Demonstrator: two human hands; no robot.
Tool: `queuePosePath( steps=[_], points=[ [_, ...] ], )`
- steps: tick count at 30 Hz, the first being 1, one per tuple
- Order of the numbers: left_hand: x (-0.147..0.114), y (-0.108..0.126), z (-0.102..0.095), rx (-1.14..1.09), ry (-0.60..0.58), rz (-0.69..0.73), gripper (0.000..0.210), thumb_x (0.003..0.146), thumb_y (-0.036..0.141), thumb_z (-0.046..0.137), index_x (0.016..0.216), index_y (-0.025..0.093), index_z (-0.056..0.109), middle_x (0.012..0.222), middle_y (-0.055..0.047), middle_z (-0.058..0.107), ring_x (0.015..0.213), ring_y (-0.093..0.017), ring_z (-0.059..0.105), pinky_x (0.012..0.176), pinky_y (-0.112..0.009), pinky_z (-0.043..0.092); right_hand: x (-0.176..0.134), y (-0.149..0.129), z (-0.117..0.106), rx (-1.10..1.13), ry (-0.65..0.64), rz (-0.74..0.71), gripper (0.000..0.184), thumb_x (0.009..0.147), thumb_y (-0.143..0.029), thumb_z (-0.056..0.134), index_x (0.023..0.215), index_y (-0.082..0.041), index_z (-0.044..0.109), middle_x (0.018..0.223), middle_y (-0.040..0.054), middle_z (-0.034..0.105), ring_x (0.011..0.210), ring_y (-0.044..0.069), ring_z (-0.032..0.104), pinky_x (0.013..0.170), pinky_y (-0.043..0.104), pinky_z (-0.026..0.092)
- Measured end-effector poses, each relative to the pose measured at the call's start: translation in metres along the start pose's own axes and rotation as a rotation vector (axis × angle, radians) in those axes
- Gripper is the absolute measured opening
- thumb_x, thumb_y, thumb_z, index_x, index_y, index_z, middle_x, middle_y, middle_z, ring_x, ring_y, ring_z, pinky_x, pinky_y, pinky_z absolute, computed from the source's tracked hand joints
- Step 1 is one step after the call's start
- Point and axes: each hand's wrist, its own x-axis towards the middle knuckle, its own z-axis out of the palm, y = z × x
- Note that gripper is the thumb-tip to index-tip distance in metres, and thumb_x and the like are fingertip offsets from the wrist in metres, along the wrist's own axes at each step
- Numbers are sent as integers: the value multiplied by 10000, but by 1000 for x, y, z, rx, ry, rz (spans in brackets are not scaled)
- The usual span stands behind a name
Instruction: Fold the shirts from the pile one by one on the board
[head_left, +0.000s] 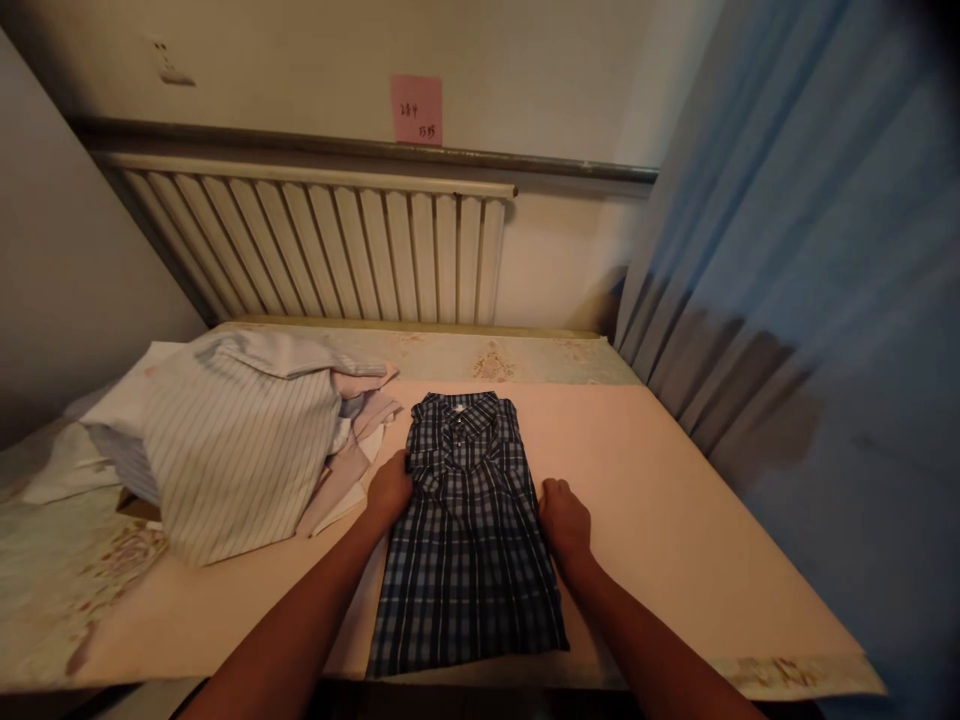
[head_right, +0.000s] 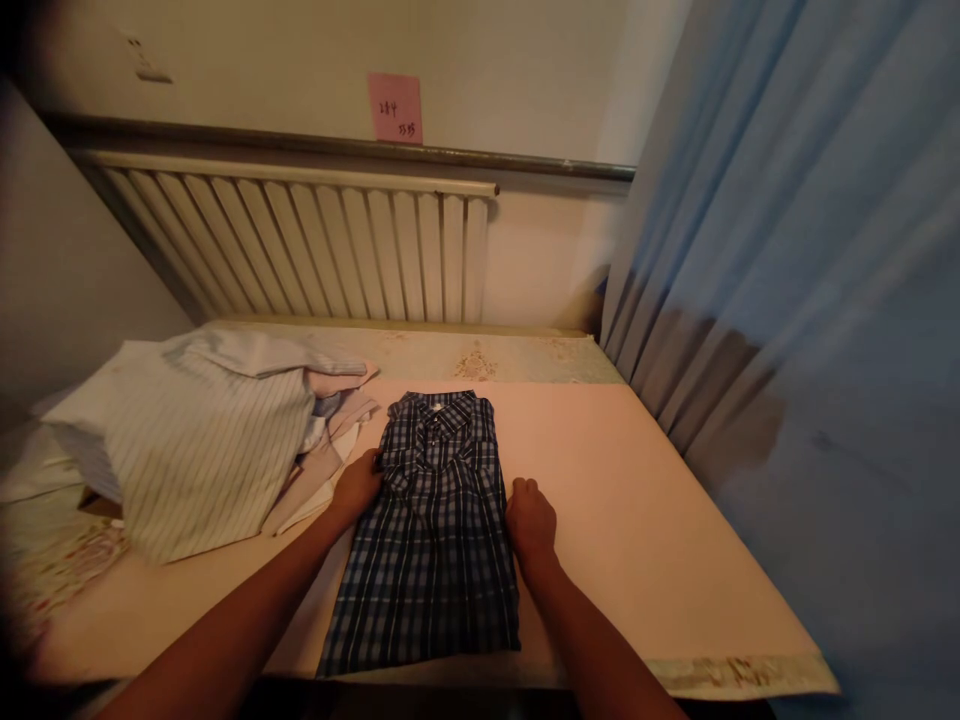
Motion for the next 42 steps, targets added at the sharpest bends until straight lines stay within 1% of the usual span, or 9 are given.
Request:
queuePosePath(
  steps=[5, 8, 14, 19, 24, 28, 31, 36, 42],
  points=[
    [-25, 2, -4, 71, 203, 101, 376, 847, 143, 453, 1221, 114, 487, 1151, -168, 590, 1147, -287, 526, 963, -431, 403, 0, 0, 1, 8, 9, 7, 143, 951, -200, 412, 898, -196, 545, 858, 22, 575, 668, 135, 534, 559, 282, 221],
    [-46, 6, 0, 84, 274, 203, 329, 865, 134, 417, 1178, 112, 513, 1119, -158, 570, 1143, -294, 509, 987, -475, 403, -1, 1, 3, 15, 13, -3, 153, 954, -194, 402, 897, -196, 545, 854, 23, 570, 671, 136, 531, 567, 276, 233],
    [-80, 9, 38, 49, 290, 398, 415, 848, 43, 377, 1225, 160, 506, 1198, -112, 584, 1146, -227, 543, 1004, -432, 463, 0, 0, 2, 78, 13, 21, 166, 945, -178, 396, 886, -187, 551, 856, 35, 570, 678, 139, 532, 571, 276, 233],
    [-81, -5, 56, 22, 337, 393, 511, 879, 50, 309, 1377, 143, 376, 1334, -147, 532, 1250, -234, 505, 1046, -467, 447, -1, -1, -2, 146, 10, 33, 189, 940, -176, 392, 888, -181, 573, 864, 45, 586, 698, 144, 543, 588, 267, 261],
    [-82, -5, 58, 18, 330, 372, 511, 921, 159, 345, 1427, 96, 322, 1411, -184, 469, 1318, -249, 448, 1091, -437, 405, -2, 2, -6, 236, 6, 76, 222, 929, -177, 396, 970, -196, 613, 924, 42, 634, 795, 147, 587, 658, 244, 332],
    [-84, -1, 57, 52, 333, 367, 511, 921, 172, 360, 1425, 94, 339, 1385, -183, 493, 1286, -253, 480, 1076, -429, 417, 17, 1, -15, 328, -21, 124, 303, 917, -164, 355, 1026, -187, 637, 975, 55, 683, 869, 161, 623, 715, 241, 391],
    [-84, 0, 56, 76, 343, 359, 503, 915, 166, 367, 1412, 87, 360, 1357, -190, 515, 1260, -255, 502, 1061, -424, 428, 43, -8, -27, 395, -71, 60, 327, 918, -175, 339, 997, -200, 656, 972, 37, 703, 882, 147, 632, 746, 220, 415],
    [-85, 2, 55, 107, 316, 337, 505, 908, 151, 355, 1409, 86, 345, 1346, -191, 518, 1253, -261, 503, 1024, -429, 451, 80, -35, -39, 417, -219, -105, 209, 830, -174, 507, 922, -232, 686, 939, -1, 721, 871, 136, 636, 738, 196, 411],
    [-85, 3, 54, 101, 330, 335, 506, 902, 140, 350, 1407, 110, 338, 1341, -173, 522, 1261, -249, 498, 1030, -416, 440, 83, -56, -35, 328, -358, -187, 197, 736, -137, 599, 877, -226, 705, 969, 43, 722, 919, 192, 640, 726, 239, 411]
  ],
)
